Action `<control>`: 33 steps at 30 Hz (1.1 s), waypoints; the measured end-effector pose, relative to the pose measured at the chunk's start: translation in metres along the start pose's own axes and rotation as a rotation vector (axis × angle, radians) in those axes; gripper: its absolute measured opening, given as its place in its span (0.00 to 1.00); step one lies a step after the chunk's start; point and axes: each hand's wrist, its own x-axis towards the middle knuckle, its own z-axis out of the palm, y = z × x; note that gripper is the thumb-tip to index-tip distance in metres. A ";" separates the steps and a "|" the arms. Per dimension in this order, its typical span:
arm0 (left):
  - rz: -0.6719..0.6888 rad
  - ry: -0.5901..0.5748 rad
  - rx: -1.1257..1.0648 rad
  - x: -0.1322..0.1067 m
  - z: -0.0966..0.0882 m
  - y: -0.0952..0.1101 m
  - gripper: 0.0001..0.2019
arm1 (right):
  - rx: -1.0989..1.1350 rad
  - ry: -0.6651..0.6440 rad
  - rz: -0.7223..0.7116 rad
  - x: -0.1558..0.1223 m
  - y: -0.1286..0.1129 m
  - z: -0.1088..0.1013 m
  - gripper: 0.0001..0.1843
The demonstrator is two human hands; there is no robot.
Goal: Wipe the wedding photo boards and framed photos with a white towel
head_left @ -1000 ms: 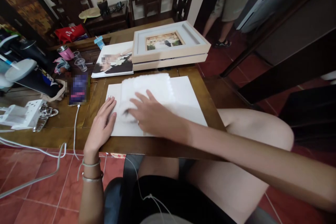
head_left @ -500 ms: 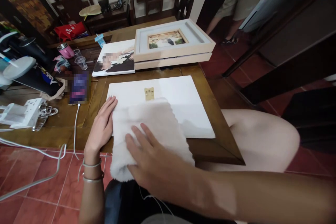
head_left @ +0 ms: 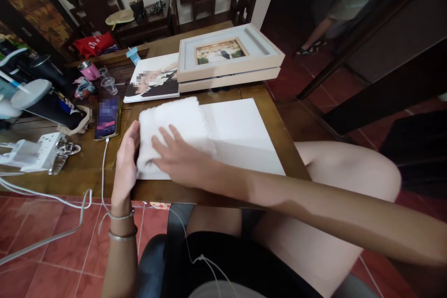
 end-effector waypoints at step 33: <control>0.203 -0.163 0.374 0.014 0.005 -0.006 0.19 | 0.259 -0.154 0.435 -0.013 0.098 -0.041 0.21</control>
